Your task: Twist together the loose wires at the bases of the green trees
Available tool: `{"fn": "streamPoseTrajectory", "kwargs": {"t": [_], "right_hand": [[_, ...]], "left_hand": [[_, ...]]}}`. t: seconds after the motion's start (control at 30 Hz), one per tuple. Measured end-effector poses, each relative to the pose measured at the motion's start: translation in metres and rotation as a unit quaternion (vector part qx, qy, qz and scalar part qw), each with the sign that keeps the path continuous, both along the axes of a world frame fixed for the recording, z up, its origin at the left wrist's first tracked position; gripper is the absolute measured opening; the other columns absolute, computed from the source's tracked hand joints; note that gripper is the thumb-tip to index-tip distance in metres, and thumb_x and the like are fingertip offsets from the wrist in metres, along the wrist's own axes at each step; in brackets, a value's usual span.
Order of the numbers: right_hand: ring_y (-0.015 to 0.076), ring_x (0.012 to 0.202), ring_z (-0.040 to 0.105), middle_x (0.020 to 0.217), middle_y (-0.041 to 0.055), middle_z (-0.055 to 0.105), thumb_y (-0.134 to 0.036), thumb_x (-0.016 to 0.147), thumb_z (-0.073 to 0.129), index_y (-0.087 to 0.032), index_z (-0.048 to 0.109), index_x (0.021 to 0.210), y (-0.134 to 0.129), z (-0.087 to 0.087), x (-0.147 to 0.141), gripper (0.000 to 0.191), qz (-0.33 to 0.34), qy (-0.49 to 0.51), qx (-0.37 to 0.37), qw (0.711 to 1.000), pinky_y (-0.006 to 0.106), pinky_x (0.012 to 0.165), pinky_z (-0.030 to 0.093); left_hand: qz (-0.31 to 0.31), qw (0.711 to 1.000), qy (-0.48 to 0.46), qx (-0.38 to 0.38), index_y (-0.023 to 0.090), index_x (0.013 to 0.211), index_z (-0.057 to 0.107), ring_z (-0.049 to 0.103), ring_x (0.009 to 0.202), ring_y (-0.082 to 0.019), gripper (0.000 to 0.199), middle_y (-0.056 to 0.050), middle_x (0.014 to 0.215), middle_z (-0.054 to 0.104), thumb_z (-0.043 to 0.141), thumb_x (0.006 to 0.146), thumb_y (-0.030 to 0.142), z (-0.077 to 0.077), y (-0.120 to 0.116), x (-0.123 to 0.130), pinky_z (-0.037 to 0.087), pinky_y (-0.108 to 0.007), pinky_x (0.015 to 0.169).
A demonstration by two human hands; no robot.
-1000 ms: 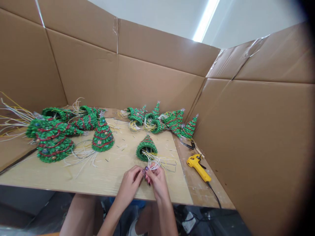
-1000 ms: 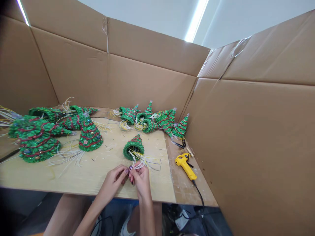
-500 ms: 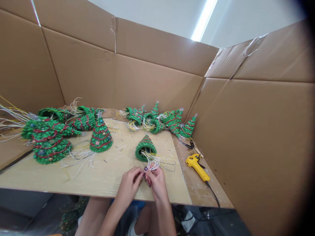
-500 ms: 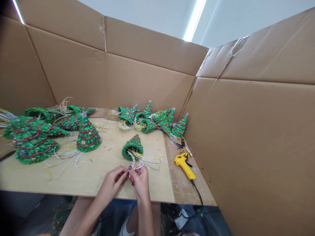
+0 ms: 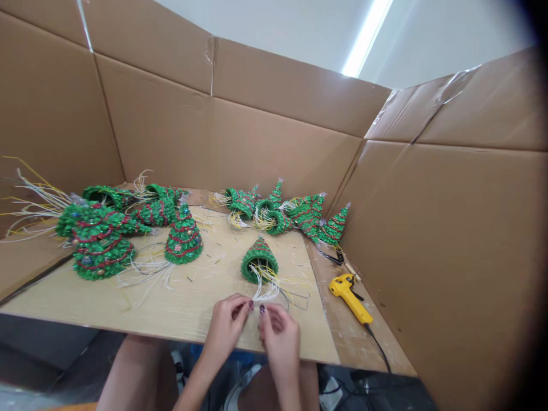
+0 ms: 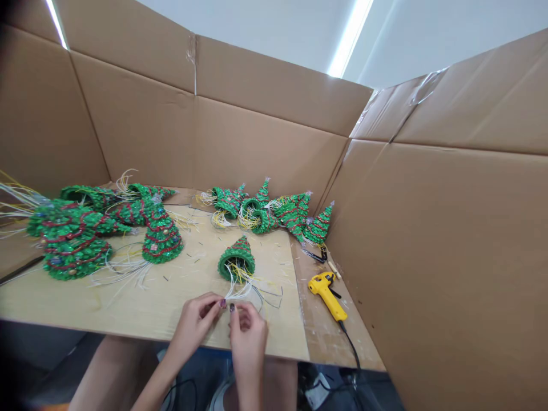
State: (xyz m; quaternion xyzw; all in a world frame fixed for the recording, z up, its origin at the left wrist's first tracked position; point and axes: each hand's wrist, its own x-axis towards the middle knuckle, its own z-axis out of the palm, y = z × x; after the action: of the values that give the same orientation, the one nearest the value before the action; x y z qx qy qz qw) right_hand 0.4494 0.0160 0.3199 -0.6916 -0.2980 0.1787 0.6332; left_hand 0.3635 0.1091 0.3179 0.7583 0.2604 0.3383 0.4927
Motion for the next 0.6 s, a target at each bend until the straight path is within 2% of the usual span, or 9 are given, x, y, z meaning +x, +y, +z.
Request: {"fn": "streamPoseTrajectory", "kwargs": {"t": [0.07, 0.13, 0.23, 0.3, 0.43, 0.6], "right_hand": [[0.0128, 0.048, 0.054, 0.058, 0.0038, 0.061, -0.044, 0.079, 0.061, -0.014, 0.064, 0.075, -0.02, 0.006, -0.006, 0.03, -0.111, -0.144, -0.004, 0.983, 0.022, 0.046, 0.042], [0.0123, 0.052, 0.053, 0.064, 0.0043, 0.061, -0.036, 0.083, 0.057, -0.015, 0.066, 0.078, -0.036, 0.017, -0.006, 0.023, -0.192, -0.269, 0.018, 0.944, 0.022, 0.051, 0.042], [0.0144, 0.065, 0.055, 0.078, 0.007, 0.062, -0.029, 0.086, 0.055, -0.016, 0.066, 0.087, -0.042, 0.035, 0.008, 0.017, -0.215, -0.394, 0.024, 0.893, 0.025, 0.061, 0.044], [0.0172, 0.074, 0.057, 0.086, 0.0089, 0.063, -0.028, 0.086, 0.054, -0.017, 0.066, 0.091, -0.037, 0.04, 0.021, 0.017, -0.195, -0.431, -0.003, 0.881, 0.027, 0.065, 0.045], [0.0183, 0.071, 0.059, 0.079, 0.0075, 0.065, -0.027, 0.087, 0.048, -0.017, 0.065, 0.086, -0.021, 0.033, 0.038, 0.02, -0.148, -0.411, -0.041, 0.899, 0.028, 0.063, 0.045], [0.0145, 0.053, 0.057, 0.063, 0.0031, 0.065, -0.028, 0.086, 0.046, -0.017, 0.065, 0.079, -0.019, 0.02, 0.03, 0.023, -0.058, -0.324, -0.074, 0.941, 0.023, 0.053, 0.042]], "left_hand": [[-0.001, 1.0, -0.001, -0.025, 0.014, 0.076, 0.068, 0.059, 0.069, -0.017, 0.026, -0.007, 0.074, 0.067, 0.049, 0.085, 0.028, 0.0, 0.001, -0.001, 0.039, -0.023, 0.06], [0.004, 0.999, -0.003, -0.043, 0.013, 0.076, 0.069, 0.058, 0.066, -0.017, 0.027, -0.006, 0.072, 0.067, 0.05, 0.084, 0.03, 0.0, 0.001, -0.001, 0.038, -0.023, 0.059], [0.013, 0.998, -0.007, -0.064, 0.012, 0.077, 0.07, 0.057, 0.065, -0.017, 0.029, -0.007, 0.071, 0.067, 0.051, 0.083, 0.033, -0.001, 0.001, -0.001, 0.038, -0.022, 0.057], [0.012, 0.998, -0.012, -0.068, 0.012, 0.076, 0.07, 0.057, 0.066, -0.017, 0.029, -0.007, 0.072, 0.067, 0.052, 0.082, 0.034, -0.002, 0.001, 0.0, 0.038, -0.022, 0.058], [0.01, 0.997, -0.02, -0.074, 0.012, 0.075, 0.069, 0.056, 0.063, -0.016, 0.029, -0.007, 0.07, 0.067, 0.053, 0.081, 0.035, -0.002, 0.002, 0.001, 0.038, -0.022, 0.056], [0.011, 0.996, -0.031, -0.08, 0.012, 0.075, 0.069, 0.057, 0.062, -0.016, 0.031, -0.007, 0.07, 0.068, 0.052, 0.082, 0.037, -0.003, 0.003, 0.002, 0.04, -0.022, 0.057]]}}
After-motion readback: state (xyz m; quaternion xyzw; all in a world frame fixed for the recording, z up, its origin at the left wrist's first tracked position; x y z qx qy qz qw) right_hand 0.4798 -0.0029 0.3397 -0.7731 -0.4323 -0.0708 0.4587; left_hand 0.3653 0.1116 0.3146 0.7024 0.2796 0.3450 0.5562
